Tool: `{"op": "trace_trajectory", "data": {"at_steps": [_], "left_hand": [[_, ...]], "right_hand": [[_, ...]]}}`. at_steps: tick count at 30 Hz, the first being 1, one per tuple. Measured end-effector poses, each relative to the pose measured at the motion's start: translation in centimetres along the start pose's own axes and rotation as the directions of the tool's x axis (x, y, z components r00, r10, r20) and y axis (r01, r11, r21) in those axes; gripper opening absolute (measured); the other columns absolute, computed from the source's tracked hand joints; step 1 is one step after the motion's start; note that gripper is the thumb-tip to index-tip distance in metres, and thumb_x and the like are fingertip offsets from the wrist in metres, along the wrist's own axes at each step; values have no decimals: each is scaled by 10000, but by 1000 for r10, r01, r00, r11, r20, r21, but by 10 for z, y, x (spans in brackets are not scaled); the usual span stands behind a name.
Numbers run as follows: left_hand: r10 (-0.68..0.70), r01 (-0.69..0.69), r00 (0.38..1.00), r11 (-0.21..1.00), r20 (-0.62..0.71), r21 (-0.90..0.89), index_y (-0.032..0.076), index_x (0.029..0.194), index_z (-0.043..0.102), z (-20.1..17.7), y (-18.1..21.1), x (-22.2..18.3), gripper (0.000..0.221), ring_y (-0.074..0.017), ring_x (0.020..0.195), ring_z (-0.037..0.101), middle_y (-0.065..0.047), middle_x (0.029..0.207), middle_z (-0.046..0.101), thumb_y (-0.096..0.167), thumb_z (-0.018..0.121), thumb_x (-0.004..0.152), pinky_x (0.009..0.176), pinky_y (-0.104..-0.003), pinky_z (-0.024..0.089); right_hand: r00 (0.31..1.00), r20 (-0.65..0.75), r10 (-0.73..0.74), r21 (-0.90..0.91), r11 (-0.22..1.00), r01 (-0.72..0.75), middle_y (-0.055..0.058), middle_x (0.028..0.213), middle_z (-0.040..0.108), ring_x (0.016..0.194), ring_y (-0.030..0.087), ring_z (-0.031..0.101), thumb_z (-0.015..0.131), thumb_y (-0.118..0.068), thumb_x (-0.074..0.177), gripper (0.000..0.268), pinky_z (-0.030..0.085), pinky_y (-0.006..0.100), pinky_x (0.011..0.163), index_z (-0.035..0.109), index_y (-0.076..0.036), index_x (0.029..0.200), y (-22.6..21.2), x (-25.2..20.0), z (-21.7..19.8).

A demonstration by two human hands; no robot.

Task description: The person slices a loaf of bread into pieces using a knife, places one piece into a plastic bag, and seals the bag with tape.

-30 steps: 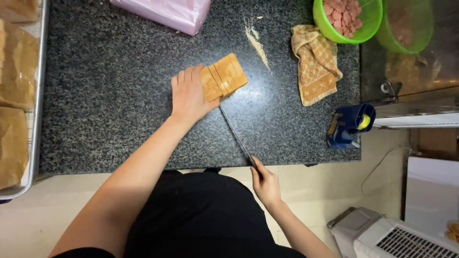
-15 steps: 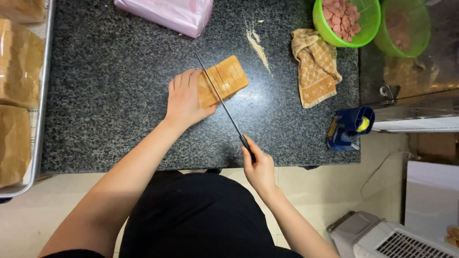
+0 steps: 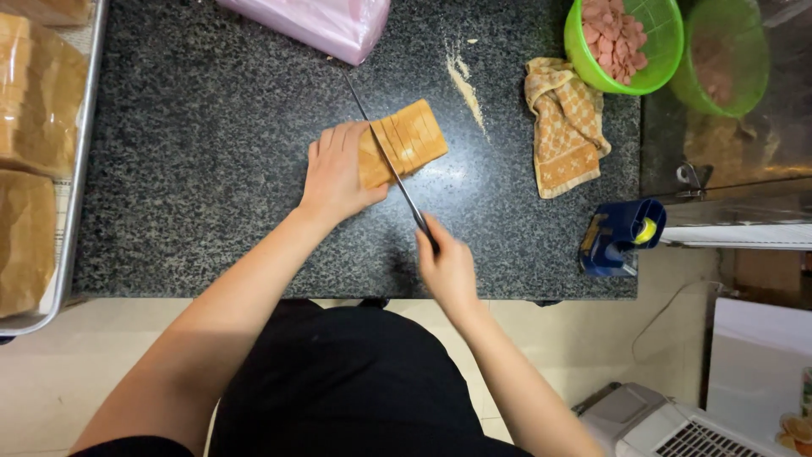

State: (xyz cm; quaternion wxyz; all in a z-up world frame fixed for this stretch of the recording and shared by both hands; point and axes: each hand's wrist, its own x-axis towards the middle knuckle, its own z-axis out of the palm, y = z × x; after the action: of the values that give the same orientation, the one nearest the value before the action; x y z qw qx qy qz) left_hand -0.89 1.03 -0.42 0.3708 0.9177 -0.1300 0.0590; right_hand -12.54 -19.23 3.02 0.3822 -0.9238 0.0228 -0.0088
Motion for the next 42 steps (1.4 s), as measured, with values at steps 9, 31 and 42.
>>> {"op": "trace_trajectory", "data": {"at_steps": [9, 31, 42], "left_hand": [[16, -16, 1000, 1000, -27, -10, 34, 1390, 483, 2, 0, -2, 984, -361, 1262, 481, -158, 1374, 545, 322, 922, 558, 1055, -480, 370], [34, -36, 997, 999, -70, -18, 37, 1396, 482, 0, -1, -4, 966, -356, 1260, 493, -155, 1352, 552, 311, 920, 579, 1058, -480, 385], [17, -16, 999, 1000, 42, -6, 36, 1414, 467, -4, 0, -1, 980, -366, 1246, 487, -155, 1352, 547, 310, 909, 584, 1034, -483, 384]], "right_hand": [[996, 32, 78, -32, 996, -77, 250, 995, 723, 886, 393, 744, 643, -178, 988, 330, 585, 411, 721, 672, -56, 1293, 2, -23, -4], [988, 54, 148, -76, 987, -143, 263, 977, 714, 820, 414, 727, 639, -209, 966, 358, 578, 451, 696, 672, -94, 1304, 28, -58, -3], [990, 43, 132, -112, 986, -126, 272, 1017, 708, 902, 474, 681, 648, -209, 969, 335, 549, 512, 797, 696, -93, 1280, 12, 25, 47]]}}
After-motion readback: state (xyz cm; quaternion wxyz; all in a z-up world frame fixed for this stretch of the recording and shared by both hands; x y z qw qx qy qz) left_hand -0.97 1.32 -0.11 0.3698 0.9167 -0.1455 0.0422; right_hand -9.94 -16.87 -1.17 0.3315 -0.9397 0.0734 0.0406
